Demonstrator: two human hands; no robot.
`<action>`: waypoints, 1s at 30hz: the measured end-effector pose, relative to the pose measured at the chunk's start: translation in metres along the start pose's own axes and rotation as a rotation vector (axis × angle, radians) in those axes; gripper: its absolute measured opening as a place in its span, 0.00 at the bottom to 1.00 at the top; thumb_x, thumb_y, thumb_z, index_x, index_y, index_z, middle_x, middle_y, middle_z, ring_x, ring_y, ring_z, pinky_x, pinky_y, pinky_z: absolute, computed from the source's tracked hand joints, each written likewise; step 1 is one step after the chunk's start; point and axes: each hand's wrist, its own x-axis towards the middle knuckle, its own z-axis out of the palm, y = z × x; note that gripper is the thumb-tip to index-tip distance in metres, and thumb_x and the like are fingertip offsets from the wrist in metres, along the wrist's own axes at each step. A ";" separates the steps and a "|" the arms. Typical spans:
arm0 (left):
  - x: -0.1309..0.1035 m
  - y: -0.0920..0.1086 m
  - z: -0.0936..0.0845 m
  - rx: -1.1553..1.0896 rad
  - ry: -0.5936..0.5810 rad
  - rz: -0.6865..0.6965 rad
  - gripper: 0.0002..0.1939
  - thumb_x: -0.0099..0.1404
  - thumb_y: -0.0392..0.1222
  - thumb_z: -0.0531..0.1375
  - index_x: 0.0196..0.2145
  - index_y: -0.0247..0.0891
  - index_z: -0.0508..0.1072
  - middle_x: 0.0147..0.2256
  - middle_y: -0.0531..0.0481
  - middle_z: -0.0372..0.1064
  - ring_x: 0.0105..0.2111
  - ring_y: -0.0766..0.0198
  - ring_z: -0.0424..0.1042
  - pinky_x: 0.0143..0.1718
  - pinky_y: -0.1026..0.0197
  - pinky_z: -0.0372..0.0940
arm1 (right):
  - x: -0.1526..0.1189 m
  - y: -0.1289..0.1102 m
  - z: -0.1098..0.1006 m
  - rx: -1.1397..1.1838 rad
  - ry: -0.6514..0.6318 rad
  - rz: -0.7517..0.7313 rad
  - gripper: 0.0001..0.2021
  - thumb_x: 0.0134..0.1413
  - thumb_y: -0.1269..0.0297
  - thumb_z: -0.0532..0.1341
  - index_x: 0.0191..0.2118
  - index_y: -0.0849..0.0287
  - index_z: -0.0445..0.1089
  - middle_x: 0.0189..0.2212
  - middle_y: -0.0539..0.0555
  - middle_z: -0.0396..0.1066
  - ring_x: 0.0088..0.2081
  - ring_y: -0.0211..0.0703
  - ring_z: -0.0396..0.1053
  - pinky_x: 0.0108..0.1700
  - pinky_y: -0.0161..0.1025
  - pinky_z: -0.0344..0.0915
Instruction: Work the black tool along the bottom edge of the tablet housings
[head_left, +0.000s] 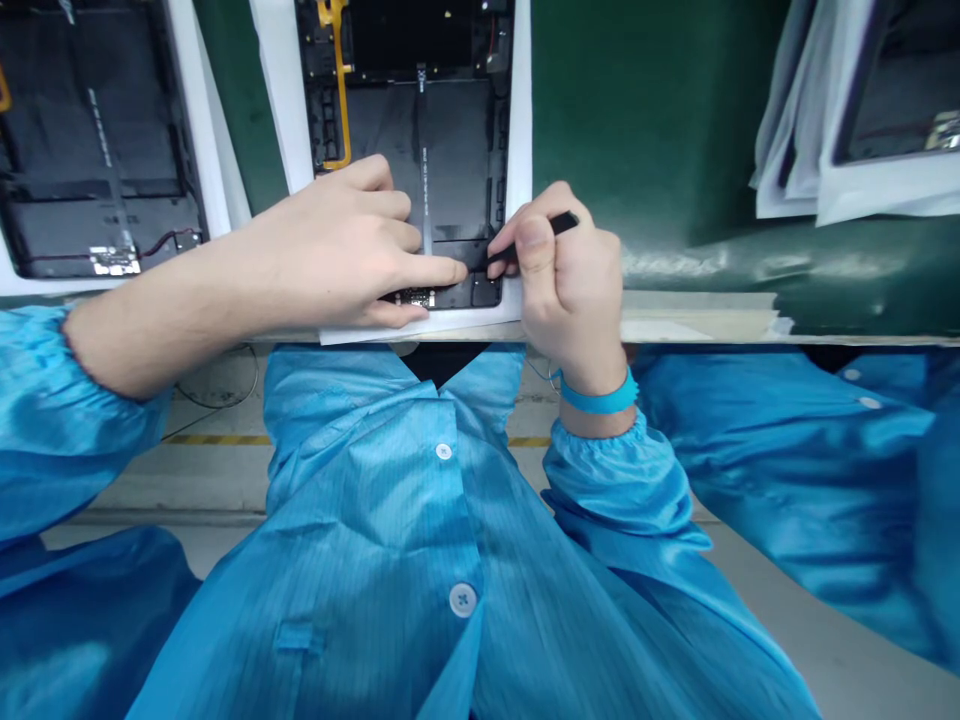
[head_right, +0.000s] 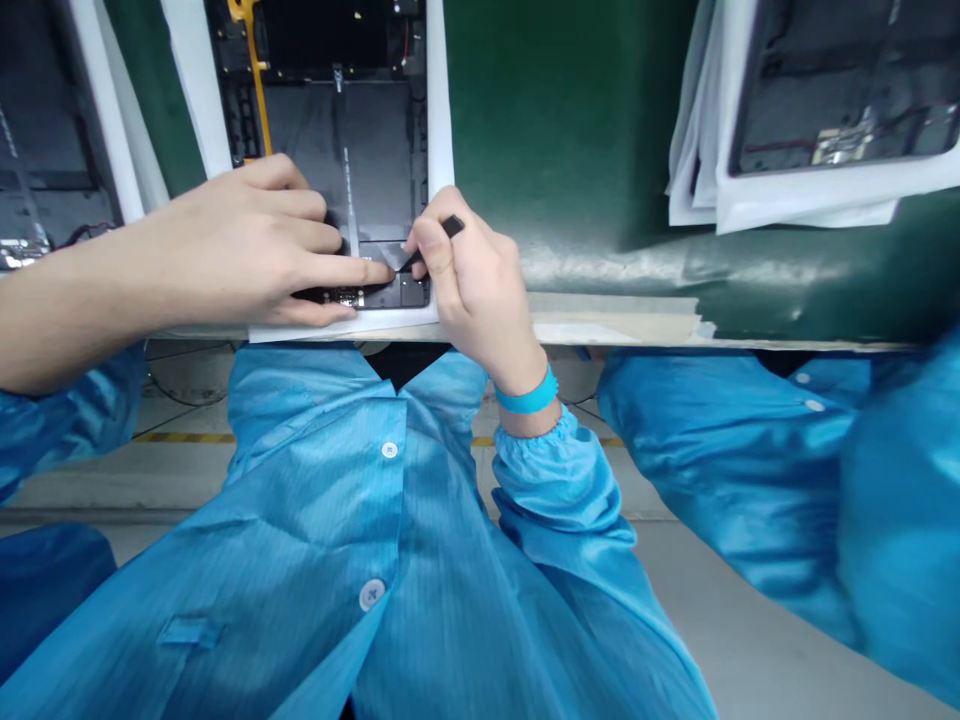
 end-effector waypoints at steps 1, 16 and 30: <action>0.000 0.000 0.001 -0.017 -0.001 -0.003 0.23 0.82 0.65 0.55 0.63 0.61 0.82 0.35 0.48 0.77 0.51 0.47 0.82 0.55 0.45 0.71 | 0.000 0.000 0.000 0.003 0.004 -0.024 0.27 0.85 0.42 0.46 0.41 0.54 0.72 0.38 0.49 0.74 0.35 0.33 0.78 0.45 0.37 0.76; 0.001 0.000 -0.001 -0.344 -0.049 -0.170 0.22 0.74 0.66 0.63 0.58 0.59 0.87 0.34 0.45 0.72 0.60 0.34 0.77 0.63 0.34 0.67 | -0.005 -0.003 -0.001 0.092 0.089 0.180 0.29 0.82 0.36 0.47 0.41 0.52 0.73 0.39 0.52 0.74 0.36 0.42 0.76 0.50 0.46 0.79; -0.003 -0.002 0.008 0.004 0.027 -0.024 0.22 0.82 0.65 0.56 0.63 0.60 0.81 0.35 0.47 0.79 0.52 0.43 0.80 0.63 0.38 0.66 | -0.004 0.000 -0.001 0.037 0.058 0.123 0.26 0.83 0.40 0.47 0.41 0.51 0.72 0.38 0.52 0.74 0.37 0.44 0.76 0.52 0.48 0.79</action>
